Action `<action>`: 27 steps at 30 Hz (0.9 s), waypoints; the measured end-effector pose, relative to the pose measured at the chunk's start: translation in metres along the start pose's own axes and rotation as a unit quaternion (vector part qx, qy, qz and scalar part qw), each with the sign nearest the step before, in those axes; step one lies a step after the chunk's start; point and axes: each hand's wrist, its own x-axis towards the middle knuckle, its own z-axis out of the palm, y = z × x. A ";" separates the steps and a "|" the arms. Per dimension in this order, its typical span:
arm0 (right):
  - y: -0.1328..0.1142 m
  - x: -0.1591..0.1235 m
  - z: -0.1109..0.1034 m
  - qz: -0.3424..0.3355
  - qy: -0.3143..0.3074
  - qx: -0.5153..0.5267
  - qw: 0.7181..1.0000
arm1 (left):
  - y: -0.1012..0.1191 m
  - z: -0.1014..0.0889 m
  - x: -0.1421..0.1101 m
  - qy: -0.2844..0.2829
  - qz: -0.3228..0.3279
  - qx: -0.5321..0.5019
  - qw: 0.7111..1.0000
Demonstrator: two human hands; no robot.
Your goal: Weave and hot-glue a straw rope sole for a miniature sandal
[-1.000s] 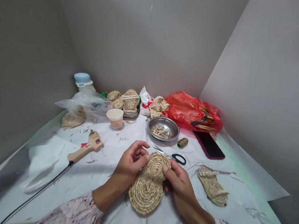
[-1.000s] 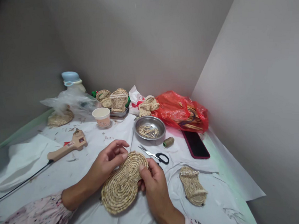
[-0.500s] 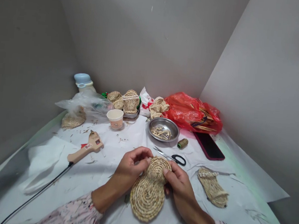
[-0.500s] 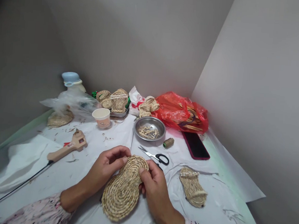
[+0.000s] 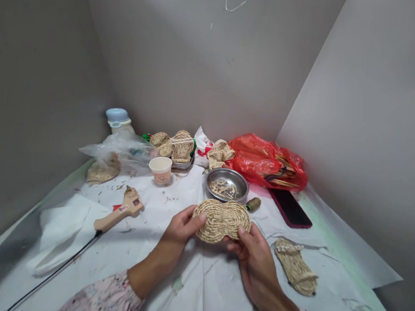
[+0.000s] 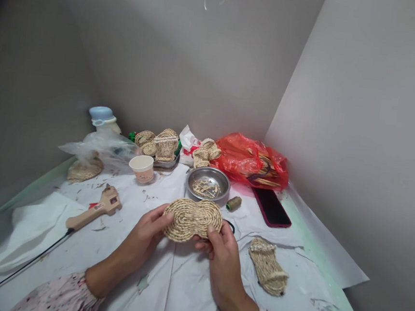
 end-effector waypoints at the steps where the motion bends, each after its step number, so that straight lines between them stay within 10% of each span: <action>1: 0.000 0.000 0.000 0.001 -0.003 -0.004 1.000 | -0.001 0.000 0.000 0.002 -0.003 0.008 1.000; 9: -0.007 -0.002 -0.009 -0.111 0.063 -0.156 0.979 | 0.005 -0.002 0.001 0.038 -0.003 0.038 0.999; 14: -0.006 -0.008 -0.007 -0.108 -0.009 -0.223 0.969 | 0.007 -0.001 -0.003 -0.004 -0.007 0.083 0.997; 27: -0.007 -0.004 -0.001 -0.048 0.002 -0.101 0.994 | 0.006 0.008 -0.003 -0.045 -0.019 0.052 0.997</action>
